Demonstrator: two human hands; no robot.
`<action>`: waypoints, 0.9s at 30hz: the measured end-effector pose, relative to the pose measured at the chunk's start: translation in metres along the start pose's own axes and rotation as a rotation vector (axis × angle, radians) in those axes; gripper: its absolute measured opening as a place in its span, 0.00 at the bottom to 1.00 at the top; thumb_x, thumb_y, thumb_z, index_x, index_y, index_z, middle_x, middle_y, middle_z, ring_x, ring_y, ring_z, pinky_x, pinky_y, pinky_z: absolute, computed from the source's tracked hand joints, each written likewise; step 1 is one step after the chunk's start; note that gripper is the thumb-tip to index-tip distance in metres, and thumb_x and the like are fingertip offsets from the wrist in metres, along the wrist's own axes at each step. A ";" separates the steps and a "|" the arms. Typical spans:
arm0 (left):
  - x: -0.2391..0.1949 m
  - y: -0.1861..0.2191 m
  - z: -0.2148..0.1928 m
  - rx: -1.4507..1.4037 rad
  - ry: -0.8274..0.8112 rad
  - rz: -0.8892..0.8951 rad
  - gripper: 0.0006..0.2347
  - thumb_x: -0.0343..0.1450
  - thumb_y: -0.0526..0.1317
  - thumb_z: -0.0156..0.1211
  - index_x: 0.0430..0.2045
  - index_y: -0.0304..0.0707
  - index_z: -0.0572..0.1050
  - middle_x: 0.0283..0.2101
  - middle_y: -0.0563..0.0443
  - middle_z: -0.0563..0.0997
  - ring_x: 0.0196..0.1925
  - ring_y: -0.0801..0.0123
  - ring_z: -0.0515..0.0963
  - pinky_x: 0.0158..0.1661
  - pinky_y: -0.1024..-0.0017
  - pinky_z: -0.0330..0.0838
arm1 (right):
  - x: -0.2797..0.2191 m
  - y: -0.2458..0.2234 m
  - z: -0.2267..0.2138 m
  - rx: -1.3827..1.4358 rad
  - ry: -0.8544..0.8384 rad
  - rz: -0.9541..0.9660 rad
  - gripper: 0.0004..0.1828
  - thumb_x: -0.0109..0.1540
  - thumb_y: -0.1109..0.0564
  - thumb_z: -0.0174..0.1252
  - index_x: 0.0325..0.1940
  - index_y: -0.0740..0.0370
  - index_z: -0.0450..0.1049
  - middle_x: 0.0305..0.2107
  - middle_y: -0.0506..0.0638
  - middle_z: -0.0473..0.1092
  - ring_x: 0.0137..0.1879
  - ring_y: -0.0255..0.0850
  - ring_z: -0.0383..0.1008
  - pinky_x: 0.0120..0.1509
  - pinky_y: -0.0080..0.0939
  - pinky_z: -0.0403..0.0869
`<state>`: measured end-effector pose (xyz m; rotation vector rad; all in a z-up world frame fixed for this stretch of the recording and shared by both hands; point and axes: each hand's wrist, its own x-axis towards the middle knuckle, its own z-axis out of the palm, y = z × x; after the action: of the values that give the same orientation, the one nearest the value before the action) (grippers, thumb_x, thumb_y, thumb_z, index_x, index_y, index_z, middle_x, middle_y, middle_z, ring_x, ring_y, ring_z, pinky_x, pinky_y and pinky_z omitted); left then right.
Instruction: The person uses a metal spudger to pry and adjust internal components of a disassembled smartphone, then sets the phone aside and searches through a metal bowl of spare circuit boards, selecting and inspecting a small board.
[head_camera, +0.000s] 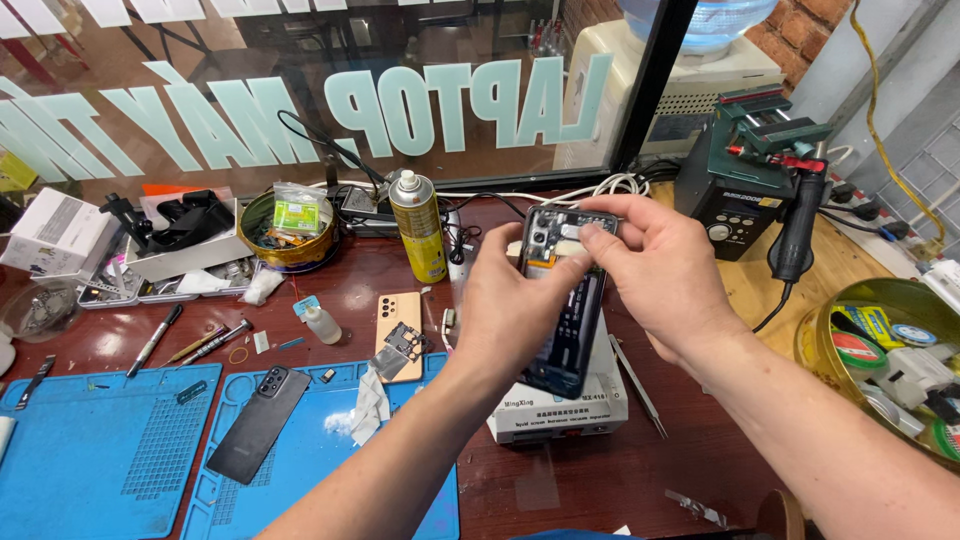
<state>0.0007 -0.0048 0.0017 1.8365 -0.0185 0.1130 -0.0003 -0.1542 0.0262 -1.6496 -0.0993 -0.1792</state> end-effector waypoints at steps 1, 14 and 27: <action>-0.003 -0.001 0.001 0.136 0.012 0.089 0.37 0.59 0.52 0.76 0.57 0.27 0.67 0.40 0.43 0.82 0.41 0.60 0.85 0.40 0.64 0.79 | 0.001 0.001 0.002 0.047 0.053 0.043 0.16 0.66 0.64 0.56 0.58 0.68 0.73 0.41 0.53 0.79 0.44 0.33 0.78 0.46 0.31 0.77; 0.012 -0.031 -0.033 -0.919 -0.532 -0.335 0.22 0.70 0.49 0.63 0.52 0.33 0.74 0.45 0.49 0.81 0.48 0.67 0.80 0.48 0.66 0.76 | -0.038 0.008 0.038 -0.373 -0.137 -0.205 0.45 0.70 0.30 0.32 0.76 0.70 0.52 0.74 0.65 0.55 0.80 0.54 0.54 0.80 0.49 0.54; 0.026 -0.059 -0.066 -1.295 -0.804 -0.478 0.20 0.75 0.48 0.59 0.56 0.34 0.72 0.53 0.39 0.78 0.56 0.56 0.78 0.58 0.57 0.74 | -0.054 0.011 0.107 -0.597 -0.074 -0.396 0.58 0.67 0.22 0.34 0.79 0.78 0.42 0.75 0.76 0.46 0.83 0.63 0.47 0.82 0.51 0.53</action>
<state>0.0260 0.0758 -0.0354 0.4593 -0.1704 -0.8024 -0.0448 -0.0465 -0.0026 -2.2198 -0.4666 -0.4838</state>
